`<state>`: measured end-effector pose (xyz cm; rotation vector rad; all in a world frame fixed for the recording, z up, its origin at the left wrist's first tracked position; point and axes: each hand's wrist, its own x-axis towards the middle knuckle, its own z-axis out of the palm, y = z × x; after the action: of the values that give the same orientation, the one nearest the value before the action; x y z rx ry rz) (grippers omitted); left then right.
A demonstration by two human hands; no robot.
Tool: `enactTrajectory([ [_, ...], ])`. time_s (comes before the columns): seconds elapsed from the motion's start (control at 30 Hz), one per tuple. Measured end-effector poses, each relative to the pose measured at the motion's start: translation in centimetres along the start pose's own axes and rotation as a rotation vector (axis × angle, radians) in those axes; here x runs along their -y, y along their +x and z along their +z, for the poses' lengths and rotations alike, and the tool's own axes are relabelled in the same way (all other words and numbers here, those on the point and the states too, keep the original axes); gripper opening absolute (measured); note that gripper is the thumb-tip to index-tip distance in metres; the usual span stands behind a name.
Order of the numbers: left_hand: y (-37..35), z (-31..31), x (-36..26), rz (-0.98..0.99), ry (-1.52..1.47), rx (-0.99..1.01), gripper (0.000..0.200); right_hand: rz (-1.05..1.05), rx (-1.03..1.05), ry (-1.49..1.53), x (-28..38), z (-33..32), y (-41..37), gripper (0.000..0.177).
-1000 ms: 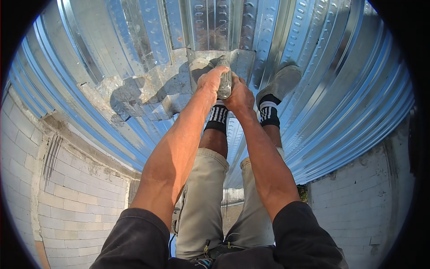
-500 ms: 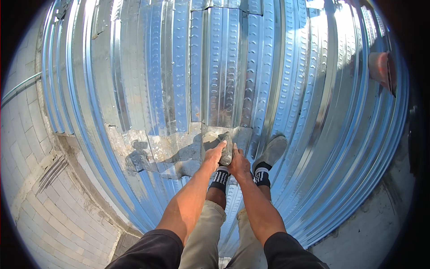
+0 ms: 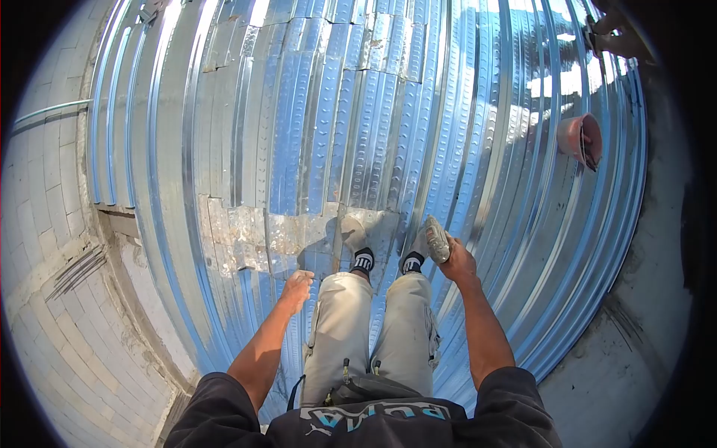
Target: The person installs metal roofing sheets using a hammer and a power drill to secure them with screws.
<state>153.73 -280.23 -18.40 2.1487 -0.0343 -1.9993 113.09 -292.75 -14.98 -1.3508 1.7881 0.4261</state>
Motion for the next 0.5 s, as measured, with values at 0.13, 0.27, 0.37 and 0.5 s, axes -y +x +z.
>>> enactTrajectory([
  [0.13, -5.0, -1.5, -2.8, 0.136, 0.070, 0.012, 0.023, -0.011, -0.117, 0.054, -4.3, -3.9, -3.3, 0.054],
  [0.27, -8.3, -2.9, -3.2, 0.271, 0.136, 0.033, 0.025, 0.041, -0.114, 0.109, -8.4, -3.7, -6.1, 0.045],
  [0.37, -11.0, -3.6, -1.9, 0.236, 0.125, -0.019, 0.026, 0.163, 0.037, 0.071, -7.4, -4.9, -9.0, 0.045],
  [0.5, -12.9, -5.3, 2.4, 0.135, 0.125, -0.085, 0.026, 0.155, 0.175, -0.051, -7.3, -4.0, -11.6, 0.047],
])
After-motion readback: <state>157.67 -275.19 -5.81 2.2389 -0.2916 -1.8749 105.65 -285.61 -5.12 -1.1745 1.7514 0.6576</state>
